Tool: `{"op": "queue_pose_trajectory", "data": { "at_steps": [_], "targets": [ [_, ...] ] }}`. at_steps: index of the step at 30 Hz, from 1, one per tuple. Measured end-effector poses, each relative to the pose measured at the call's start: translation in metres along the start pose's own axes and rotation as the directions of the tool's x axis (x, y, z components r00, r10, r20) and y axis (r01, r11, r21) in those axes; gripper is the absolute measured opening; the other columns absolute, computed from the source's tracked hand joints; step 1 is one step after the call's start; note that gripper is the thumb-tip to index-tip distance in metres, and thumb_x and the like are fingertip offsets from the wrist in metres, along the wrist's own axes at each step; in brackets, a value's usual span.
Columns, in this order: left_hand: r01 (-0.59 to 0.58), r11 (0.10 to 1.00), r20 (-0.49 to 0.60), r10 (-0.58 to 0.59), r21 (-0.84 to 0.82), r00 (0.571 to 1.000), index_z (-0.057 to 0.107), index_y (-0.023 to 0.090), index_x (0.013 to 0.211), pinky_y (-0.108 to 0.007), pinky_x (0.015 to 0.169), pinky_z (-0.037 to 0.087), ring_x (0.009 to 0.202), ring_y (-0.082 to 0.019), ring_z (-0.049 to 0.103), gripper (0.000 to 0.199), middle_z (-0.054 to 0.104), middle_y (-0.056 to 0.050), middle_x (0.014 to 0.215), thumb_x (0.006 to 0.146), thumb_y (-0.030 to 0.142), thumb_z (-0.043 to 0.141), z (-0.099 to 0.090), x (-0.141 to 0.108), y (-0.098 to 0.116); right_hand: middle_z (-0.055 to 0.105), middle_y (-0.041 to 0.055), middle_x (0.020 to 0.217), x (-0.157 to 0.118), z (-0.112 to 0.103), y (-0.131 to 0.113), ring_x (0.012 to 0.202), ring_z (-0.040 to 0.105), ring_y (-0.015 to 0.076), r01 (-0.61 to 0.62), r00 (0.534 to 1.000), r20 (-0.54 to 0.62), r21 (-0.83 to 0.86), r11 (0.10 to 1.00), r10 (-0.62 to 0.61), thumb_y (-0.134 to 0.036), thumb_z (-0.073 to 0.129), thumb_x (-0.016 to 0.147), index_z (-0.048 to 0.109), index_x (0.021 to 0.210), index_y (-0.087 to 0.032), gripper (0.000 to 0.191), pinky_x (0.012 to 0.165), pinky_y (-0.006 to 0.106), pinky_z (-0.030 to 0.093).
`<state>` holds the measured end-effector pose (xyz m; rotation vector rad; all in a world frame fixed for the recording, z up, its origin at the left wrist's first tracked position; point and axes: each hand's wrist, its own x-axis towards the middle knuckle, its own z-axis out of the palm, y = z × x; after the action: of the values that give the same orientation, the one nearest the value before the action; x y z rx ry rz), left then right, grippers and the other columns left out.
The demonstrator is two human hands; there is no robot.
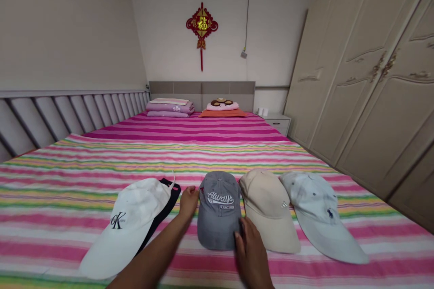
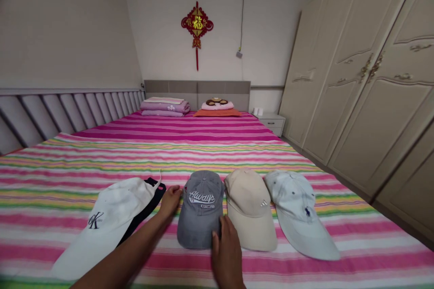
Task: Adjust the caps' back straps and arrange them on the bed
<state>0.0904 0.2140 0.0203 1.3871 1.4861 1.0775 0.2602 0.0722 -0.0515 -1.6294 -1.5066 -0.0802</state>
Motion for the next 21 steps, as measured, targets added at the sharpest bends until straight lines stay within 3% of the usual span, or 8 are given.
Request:
{"op": "queue_pose_trajectory", "data": {
  "at_steps": [3, 8, 11, 14, 21],
  "targets": [
    [-0.169, 0.947, -0.04, 0.187, 0.274, 0.982, 0.06, 0.017, 0.076, -0.032, 0.08, 0.037, 0.093, -0.022, 0.054, 0.018, 0.063, -0.009, 0.089, 0.07, 0.03, 0.049, -0.006, 0.0, 0.022, 0.055, 0.0175, 0.118, -0.014, -0.003, -0.001, 0.106, 0.053, 0.0282, 0.136, 0.99, -0.024, -0.135, 0.982, -0.14, -0.033, 0.042, 0.082, 0.046, 0.119, -0.015, 0.041, 0.082, 0.042, 0.047],
    [-0.361, 0.726, 0.177, 0.32, 0.585, 0.931, 0.066, 0.018, 0.065, -0.034, 0.087, 0.031, 0.093, -0.024, 0.054, 0.015, 0.066, -0.008, 0.084, 0.066, 0.027, 0.053, 0.006, 0.01, 0.071, 0.054, 0.0173, 0.119, -0.021, -0.003, -0.003, 0.107, 0.052, 0.0293, 0.254, 0.966, 0.005, -0.235, 0.938, -0.26, -0.035, 0.047, 0.081, 0.043, 0.119, -0.016, 0.043, 0.081, 0.043, 0.048],
    [-0.374, 0.603, 0.243, 0.29, 0.705, 0.926, 0.068, 0.016, 0.068, -0.039, 0.087, 0.03, 0.097, -0.028, 0.053, 0.019, 0.066, -0.013, 0.087, 0.066, 0.027, 0.052, 0.023, 0.022, 0.091, 0.055, 0.0173, 0.118, -0.021, -0.003, -0.003, 0.106, 0.052, 0.0294, 0.25, 0.967, 0.019, -0.241, 0.938, -0.253, -0.034, 0.047, 0.081, 0.045, 0.117, -0.015, 0.041, 0.08, 0.042, 0.048],
    [-0.319, 0.514, 0.246, 0.207, 0.796, 0.947, 0.068, 0.014, 0.075, -0.042, 0.083, 0.034, 0.096, -0.032, 0.055, 0.026, 0.066, -0.018, 0.089, 0.064, 0.033, 0.055, 0.04, 0.034, 0.1, 0.055, 0.0154, 0.118, -0.022, -0.003, -0.002, 0.106, 0.053, 0.0288, 0.237, 0.971, 0.019, -0.218, 0.947, -0.239, -0.033, 0.047, 0.08, 0.045, 0.118, -0.018, 0.041, 0.08, 0.042, 0.047],
    [-0.262, 0.41, 0.271, 0.037, 0.874, 0.962, 0.064, 0.013, 0.087, -0.041, 0.083, 0.037, 0.094, -0.027, 0.057, 0.034, 0.065, -0.015, 0.096, 0.062, 0.037, 0.064, 0.062, 0.045, 0.105, 0.056, 0.0147, 0.118, -0.022, -0.002, 0.0, 0.106, 0.053, 0.0281, 0.231, 0.973, 0.036, -0.192, 0.954, -0.229, -0.032, 0.048, 0.08, 0.047, 0.117, -0.018, 0.039, 0.082, 0.041, 0.048]
  ]
}}
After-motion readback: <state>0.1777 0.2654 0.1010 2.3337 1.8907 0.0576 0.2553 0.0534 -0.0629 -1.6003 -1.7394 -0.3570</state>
